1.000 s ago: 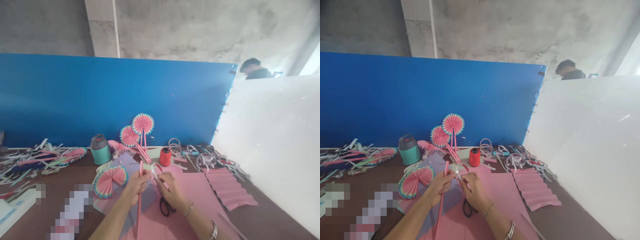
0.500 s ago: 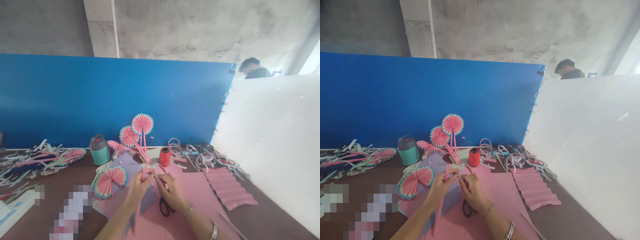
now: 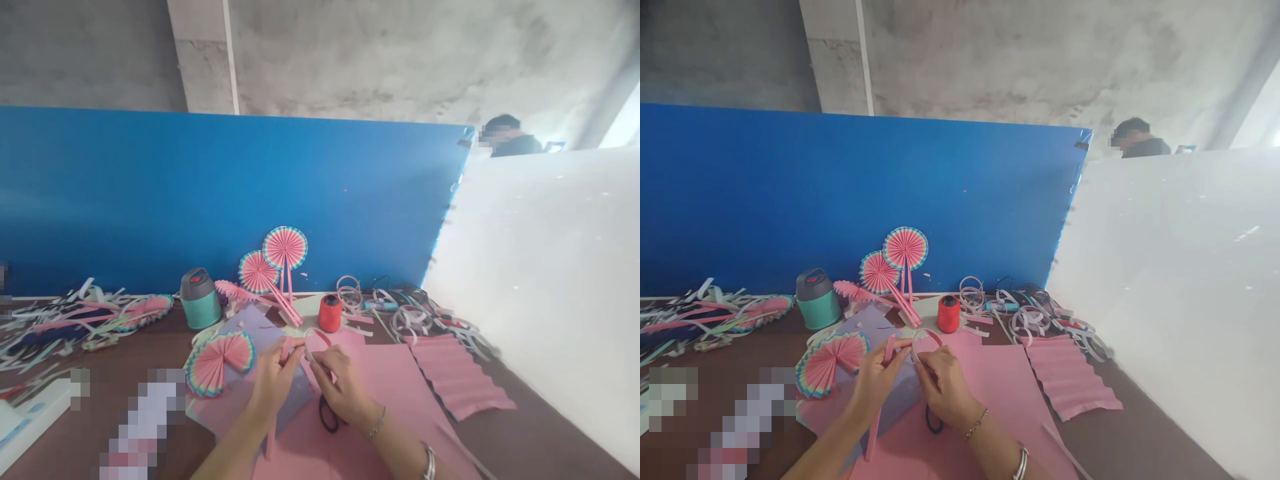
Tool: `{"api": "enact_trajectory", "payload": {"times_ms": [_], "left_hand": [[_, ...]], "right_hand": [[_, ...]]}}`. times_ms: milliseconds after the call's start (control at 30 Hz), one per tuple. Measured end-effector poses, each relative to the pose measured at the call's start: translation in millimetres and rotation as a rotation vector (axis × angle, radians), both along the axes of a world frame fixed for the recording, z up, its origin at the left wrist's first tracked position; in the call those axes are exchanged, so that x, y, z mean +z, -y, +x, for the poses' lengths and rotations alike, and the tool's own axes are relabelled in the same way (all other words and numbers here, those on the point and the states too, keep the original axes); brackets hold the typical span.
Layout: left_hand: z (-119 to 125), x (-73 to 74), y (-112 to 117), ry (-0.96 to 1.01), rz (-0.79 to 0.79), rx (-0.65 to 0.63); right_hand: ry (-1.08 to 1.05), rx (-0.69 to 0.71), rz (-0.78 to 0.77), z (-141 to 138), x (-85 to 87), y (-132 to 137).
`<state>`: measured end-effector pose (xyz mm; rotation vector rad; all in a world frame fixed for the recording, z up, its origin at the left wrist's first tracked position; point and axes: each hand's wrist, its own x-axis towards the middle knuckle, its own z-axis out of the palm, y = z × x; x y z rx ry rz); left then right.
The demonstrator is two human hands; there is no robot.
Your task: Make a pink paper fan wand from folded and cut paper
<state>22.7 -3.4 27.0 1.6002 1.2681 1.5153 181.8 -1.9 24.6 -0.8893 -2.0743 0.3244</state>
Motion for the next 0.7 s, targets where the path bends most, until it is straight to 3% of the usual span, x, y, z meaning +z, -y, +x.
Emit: {"api": "enact_trajectory", "payload": {"times_ms": [433,700], "left_hand": [[-1.4,-0.8,-0.8,0.081,-0.026,-0.051],[-1.9,2.6,1.0,0.111,-0.011,-0.055]], "right_hand": [[-0.09,0.014,-0.074,-0.5,3.6,2.3],[-0.177,0.011,-0.183,0.5,-6.5,-2.0]]}}
